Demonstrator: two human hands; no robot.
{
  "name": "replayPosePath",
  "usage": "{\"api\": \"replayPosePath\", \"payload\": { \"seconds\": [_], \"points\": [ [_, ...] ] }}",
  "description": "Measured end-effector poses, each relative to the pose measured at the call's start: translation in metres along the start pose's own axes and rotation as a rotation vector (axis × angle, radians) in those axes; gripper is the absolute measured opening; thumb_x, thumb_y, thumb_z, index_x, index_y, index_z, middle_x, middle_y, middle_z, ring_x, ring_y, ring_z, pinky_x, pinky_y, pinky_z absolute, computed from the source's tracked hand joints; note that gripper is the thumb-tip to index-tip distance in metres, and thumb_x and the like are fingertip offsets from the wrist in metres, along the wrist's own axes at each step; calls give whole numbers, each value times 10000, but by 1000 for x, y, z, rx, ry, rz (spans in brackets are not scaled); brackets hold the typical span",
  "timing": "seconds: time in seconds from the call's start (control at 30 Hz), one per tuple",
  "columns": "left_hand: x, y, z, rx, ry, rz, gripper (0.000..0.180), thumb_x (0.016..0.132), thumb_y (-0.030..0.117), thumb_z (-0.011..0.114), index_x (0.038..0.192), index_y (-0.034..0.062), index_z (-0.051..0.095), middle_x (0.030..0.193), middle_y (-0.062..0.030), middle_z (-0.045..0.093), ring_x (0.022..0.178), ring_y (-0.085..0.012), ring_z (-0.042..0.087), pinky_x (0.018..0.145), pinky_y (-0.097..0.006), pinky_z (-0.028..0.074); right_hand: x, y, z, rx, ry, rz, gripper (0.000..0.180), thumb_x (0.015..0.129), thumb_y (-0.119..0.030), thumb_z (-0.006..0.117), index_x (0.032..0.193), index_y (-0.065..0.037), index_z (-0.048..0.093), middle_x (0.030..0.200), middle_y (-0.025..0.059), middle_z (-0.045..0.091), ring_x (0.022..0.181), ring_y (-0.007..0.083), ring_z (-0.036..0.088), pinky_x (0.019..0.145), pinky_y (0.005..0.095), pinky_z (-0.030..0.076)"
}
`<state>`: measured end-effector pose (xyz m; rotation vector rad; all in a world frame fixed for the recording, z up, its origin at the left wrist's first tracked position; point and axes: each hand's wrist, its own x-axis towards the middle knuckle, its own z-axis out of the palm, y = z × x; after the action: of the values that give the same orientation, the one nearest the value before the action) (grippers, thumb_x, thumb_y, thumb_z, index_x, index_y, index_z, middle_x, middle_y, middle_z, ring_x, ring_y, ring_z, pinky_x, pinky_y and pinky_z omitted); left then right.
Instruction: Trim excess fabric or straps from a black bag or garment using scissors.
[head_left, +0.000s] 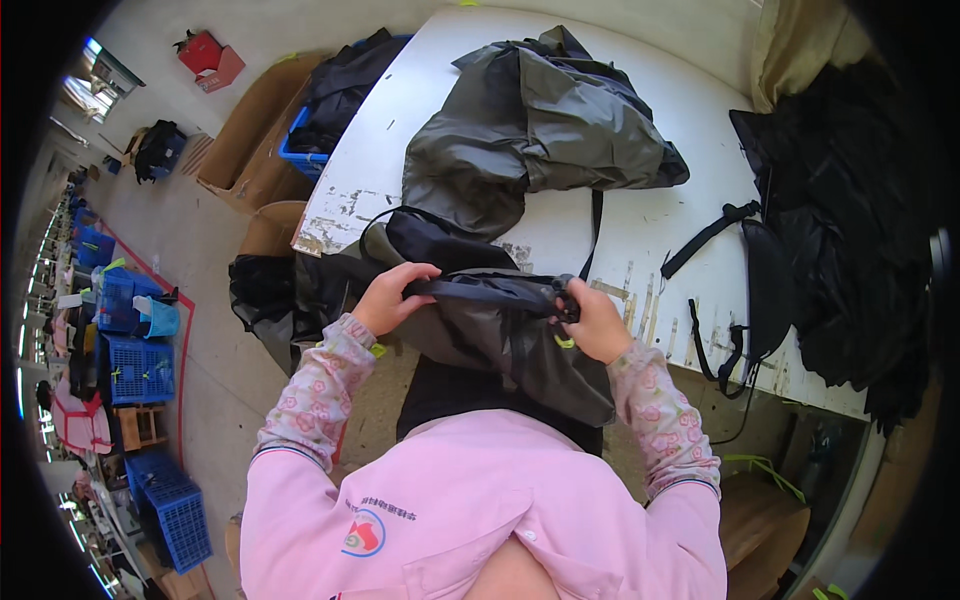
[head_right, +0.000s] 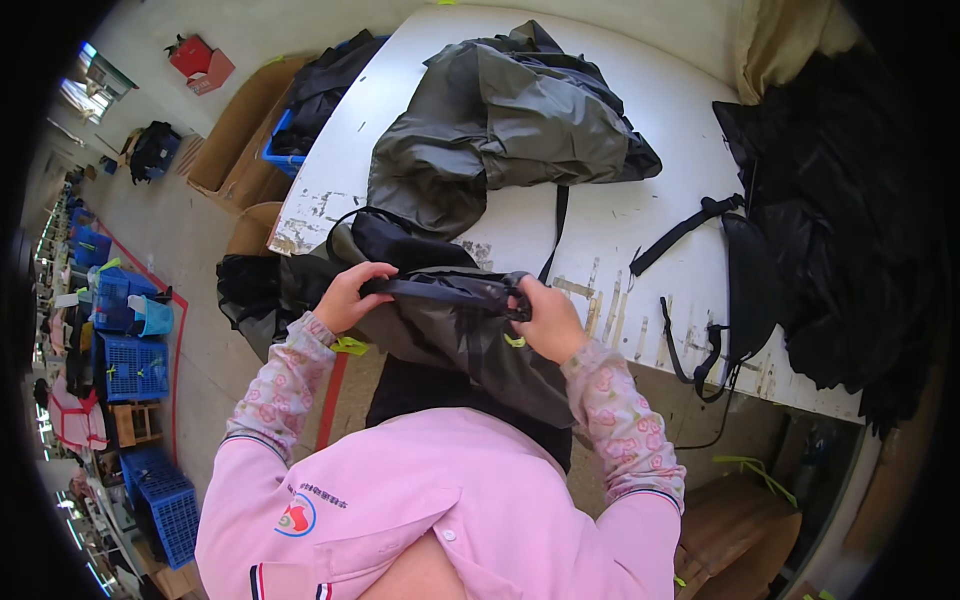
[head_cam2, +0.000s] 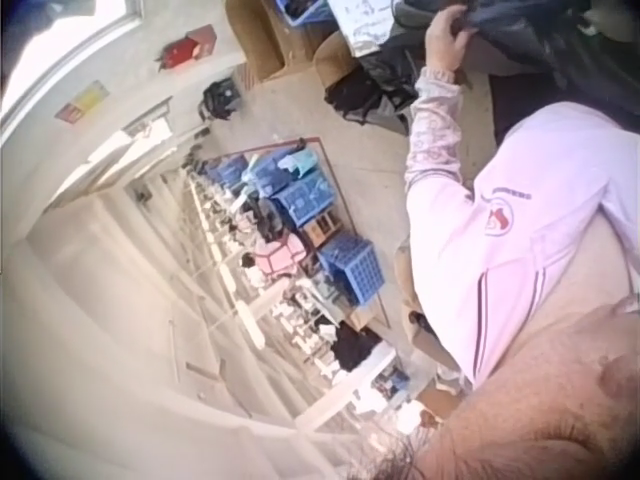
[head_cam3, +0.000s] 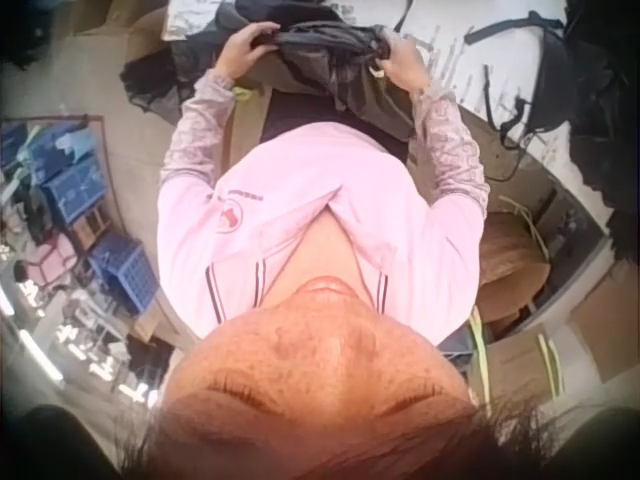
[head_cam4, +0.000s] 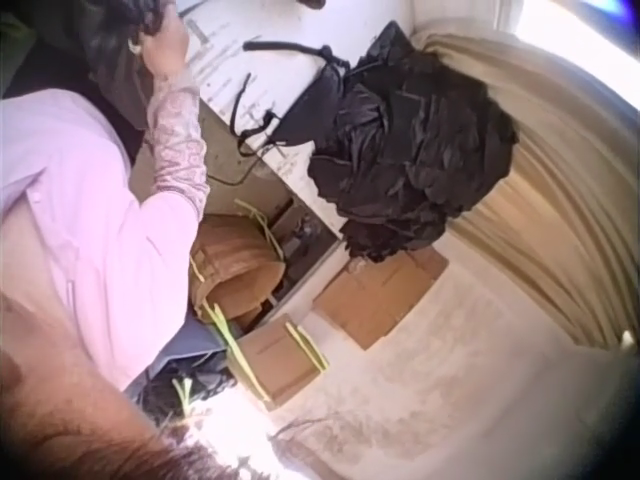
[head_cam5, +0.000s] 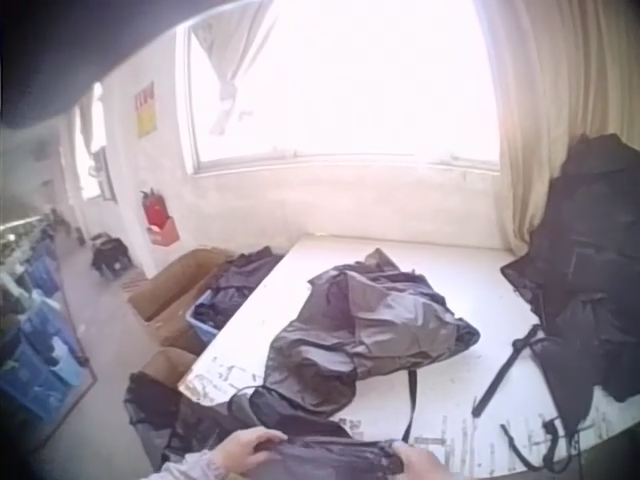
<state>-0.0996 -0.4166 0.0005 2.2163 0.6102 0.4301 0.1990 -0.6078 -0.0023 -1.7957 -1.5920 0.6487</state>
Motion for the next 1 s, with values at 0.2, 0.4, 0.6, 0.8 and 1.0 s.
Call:
{"api": "replayPosePath", "payload": {
  "seconds": [0.2,0.4,0.6,0.8,1.0],
  "points": [
    [4,-14,13,-88,75,-22,278,794,19,721,1060,27,638,993,-110,652,917,-235,644,826,-317,508,-24,-18,-93,592,16,271,289,738,-18,779,903,-48,543,862,25,622,774,95,570,702,248,468],
    [16,-15,9,-152,15,-70,129,839,56,688,959,15,665,858,-93,665,818,-220,655,759,-292,506,-55,-6,-124,679,242,356,312,719,-17,772,911,-71,532,906,40,622,835,120,584,781,260,467],
    [50,44,14,74,4,145,239,870,224,687,1024,46,650,1023,-110,653,1005,-297,585,907,-367,457,-67,-1,-117,706,284,436,315,705,-25,773,924,-66,550,900,38,628,844,121,591,788,260,465],
    [89,136,88,-218,-275,350,412,779,292,797,1057,54,607,1081,-112,596,1031,-270,558,902,-339,448,-70,-7,-101,740,233,402,284,740,-38,788,927,-44,574,898,40,654,800,104,591,747,250,480],
    [92,125,127,-976,-624,-96,212,820,13,730,987,33,601,915,25,612,886,-61,553,822,-226,448,-79,-27,-114,364,113,311,367,730,-212,859,883,-36,576,741,11,623,630,111,574,594,254,446]
  ]
}}
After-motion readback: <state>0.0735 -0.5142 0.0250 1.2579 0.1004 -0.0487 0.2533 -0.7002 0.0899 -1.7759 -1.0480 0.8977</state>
